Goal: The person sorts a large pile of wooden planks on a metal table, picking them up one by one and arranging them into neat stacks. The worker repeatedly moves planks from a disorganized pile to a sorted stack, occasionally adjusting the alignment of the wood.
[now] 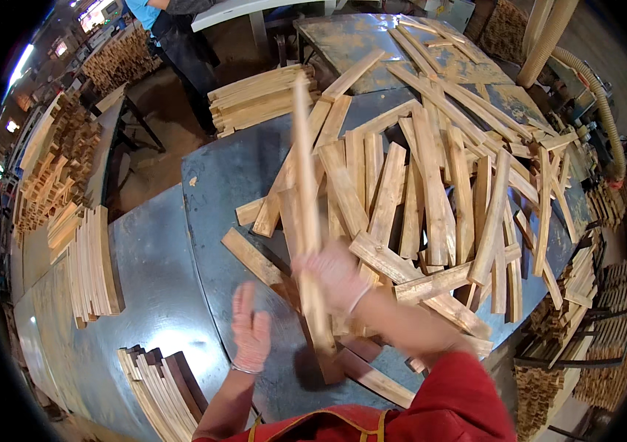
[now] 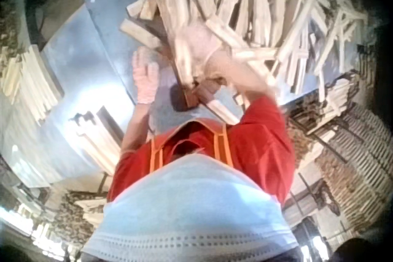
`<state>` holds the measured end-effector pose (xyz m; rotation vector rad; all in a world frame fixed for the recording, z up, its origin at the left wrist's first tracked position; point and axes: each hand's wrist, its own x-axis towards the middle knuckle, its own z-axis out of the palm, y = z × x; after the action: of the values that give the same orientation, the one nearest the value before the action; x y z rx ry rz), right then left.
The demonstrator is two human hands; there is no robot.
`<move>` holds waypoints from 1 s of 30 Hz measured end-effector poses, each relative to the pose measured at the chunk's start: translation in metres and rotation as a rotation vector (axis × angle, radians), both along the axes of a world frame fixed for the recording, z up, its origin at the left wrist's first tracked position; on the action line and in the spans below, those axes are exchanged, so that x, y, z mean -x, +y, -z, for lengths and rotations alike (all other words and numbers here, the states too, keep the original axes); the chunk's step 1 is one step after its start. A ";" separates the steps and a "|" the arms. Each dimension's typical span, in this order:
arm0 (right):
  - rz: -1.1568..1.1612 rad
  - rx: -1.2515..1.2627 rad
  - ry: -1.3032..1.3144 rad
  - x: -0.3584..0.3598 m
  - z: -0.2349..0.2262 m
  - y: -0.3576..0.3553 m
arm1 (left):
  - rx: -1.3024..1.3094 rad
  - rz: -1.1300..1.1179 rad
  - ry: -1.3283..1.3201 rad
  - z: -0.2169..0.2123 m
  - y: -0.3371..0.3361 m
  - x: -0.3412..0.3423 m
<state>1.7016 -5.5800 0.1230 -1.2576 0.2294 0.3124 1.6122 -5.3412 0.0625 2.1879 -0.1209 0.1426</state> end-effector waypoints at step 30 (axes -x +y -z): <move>0.333 1.154 -0.219 -0.326 0.052 -0.229 | -0.733 0.075 0.133 0.049 0.039 0.013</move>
<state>2.0281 -5.8087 0.0713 -2.3291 0.4528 -0.3148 1.5991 -5.3018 0.0138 2.9088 -0.2029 -0.1117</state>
